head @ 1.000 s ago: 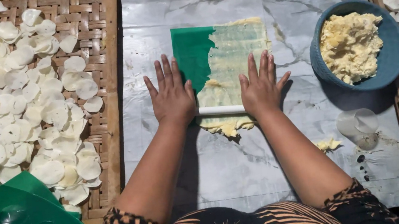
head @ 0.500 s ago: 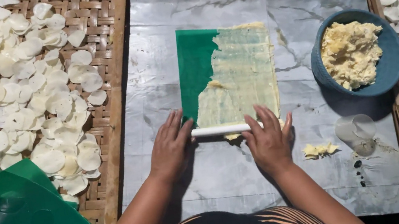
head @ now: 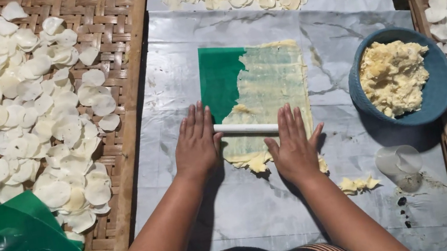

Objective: Rolling out small portions of dough into thin sheets using a rolling pin

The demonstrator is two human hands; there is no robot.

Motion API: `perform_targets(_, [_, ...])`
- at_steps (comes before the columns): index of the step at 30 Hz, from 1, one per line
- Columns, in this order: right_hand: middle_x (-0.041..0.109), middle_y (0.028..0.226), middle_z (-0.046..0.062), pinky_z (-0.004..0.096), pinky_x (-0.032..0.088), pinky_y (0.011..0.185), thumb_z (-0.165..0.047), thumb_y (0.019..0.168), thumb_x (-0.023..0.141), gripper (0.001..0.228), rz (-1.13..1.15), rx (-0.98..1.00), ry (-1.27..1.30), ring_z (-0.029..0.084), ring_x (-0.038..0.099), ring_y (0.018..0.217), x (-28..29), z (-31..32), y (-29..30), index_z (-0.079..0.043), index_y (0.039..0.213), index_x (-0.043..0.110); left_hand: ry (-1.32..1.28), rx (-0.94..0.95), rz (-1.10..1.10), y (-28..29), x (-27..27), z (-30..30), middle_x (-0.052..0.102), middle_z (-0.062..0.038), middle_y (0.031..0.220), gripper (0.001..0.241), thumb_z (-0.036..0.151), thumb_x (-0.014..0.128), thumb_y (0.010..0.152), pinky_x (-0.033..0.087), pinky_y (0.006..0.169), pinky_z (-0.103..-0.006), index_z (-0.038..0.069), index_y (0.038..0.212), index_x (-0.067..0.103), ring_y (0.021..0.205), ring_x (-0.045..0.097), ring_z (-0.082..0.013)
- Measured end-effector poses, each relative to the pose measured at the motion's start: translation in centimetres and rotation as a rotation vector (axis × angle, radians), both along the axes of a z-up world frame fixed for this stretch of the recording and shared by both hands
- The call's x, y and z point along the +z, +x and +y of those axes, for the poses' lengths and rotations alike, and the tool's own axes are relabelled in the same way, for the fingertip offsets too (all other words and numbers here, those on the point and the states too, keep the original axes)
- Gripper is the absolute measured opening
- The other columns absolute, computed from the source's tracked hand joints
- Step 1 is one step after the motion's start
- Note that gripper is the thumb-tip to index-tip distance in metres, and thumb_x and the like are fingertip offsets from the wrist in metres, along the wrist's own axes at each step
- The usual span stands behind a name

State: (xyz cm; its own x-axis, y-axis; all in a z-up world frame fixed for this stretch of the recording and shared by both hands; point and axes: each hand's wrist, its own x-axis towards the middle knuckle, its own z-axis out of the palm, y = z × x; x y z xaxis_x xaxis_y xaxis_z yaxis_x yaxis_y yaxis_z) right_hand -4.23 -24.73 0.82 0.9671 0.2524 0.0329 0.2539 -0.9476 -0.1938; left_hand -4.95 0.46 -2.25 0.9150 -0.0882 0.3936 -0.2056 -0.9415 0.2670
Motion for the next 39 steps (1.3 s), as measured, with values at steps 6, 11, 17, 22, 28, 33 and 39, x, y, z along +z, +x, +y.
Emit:
perform_targets(6, [0.019,0.173,0.013,0.081,-0.003,0.115,-0.056,0.108,0.029,0.073,0.069,-0.031,-0.127,0.028,0.009,0.162,-0.4,1.1,7.8,-0.008,0.164,0.025,-0.005,0.074,0.386,6.9,2.4,0.0,0.027,-0.021,0.167,0.066,0.045,0.033,0.108,0.018,0.125,-0.0530,0.004,0.160,0.034,0.156,0.022,-0.0400])
perform_targets(11, [0.009,0.175,0.004,0.077,-0.008,0.118,-0.061,0.108,0.016,0.070,0.213,-0.052,-0.188,0.024,0.002,0.162,1.1,2.6,13.5,-0.023,0.167,0.014,-0.004,0.121,0.565,12.8,3.1,0.2,0.007,-0.014,0.174,0.068,0.046,0.027,0.108,0.003,0.128,-0.0585,0.013,0.166,0.015,0.160,0.005,-0.0363])
perform_targets(17, [-0.001,0.175,0.010,0.076,-0.009,0.119,-0.066,0.107,0.014,0.077,0.155,-0.084,-0.123,0.025,-0.006,0.162,1.8,3.0,13.6,-0.019,0.168,0.008,-0.016,0.158,0.569,12.2,5.3,0.0,-0.006,-0.012,0.174,0.068,0.048,0.022,0.111,-0.005,0.128,-0.0599,0.014,0.168,0.005,0.160,-0.009,-0.0318])
perform_targets(22, [0.011,0.175,0.010,0.077,-0.005,0.119,-0.056,0.109,0.025,0.073,0.044,-0.039,-0.118,0.025,0.006,0.162,0.5,2.0,8.4,-0.011,0.165,0.020,-0.004,0.110,0.411,7.2,3.5,-0.2,0.008,-0.013,0.174,0.068,0.046,0.025,0.110,0.006,0.127,-0.0575,0.010,0.167,0.014,0.160,0.006,-0.0344])
perform_targets(28, [0.015,0.174,0.014,0.079,-0.003,0.115,-0.051,0.107,0.038,0.076,-0.039,0.013,-0.042,0.030,0.011,0.160,-1.3,0.2,2.6,-0.007,0.165,0.018,0.030,0.055,0.444,1.4,3.6,-0.5,0.011,-0.012,0.173,0.067,0.046,0.028,0.109,0.009,0.126,-0.0559,0.012,0.166,0.018,0.158,0.009,-0.0356])
perform_targets(33, [0.013,0.174,0.014,0.081,-0.003,0.116,-0.057,0.107,0.031,0.078,0.035,-0.027,-0.088,0.029,0.007,0.161,-0.4,1.0,5.1,-0.008,0.165,0.017,0.002,0.077,0.457,4.1,2.5,-0.5,0.011,-0.011,0.174,0.066,0.047,0.028,0.109,0.010,0.126,-0.0562,0.014,0.165,0.020,0.159,0.008,-0.0359])
perform_targets(39, [0.004,0.175,0.009,0.079,-0.006,0.117,-0.060,0.107,0.020,0.072,0.169,-0.099,-0.151,0.025,-0.001,0.161,0.1,2.5,12.2,-0.021,0.167,0.011,-0.004,0.123,0.524,11.3,1.8,-0.1,0.003,-0.009,0.174,0.068,0.045,0.027,0.107,0.000,0.127,-0.0588,0.015,0.167,0.014,0.160,0.000,-0.0345])
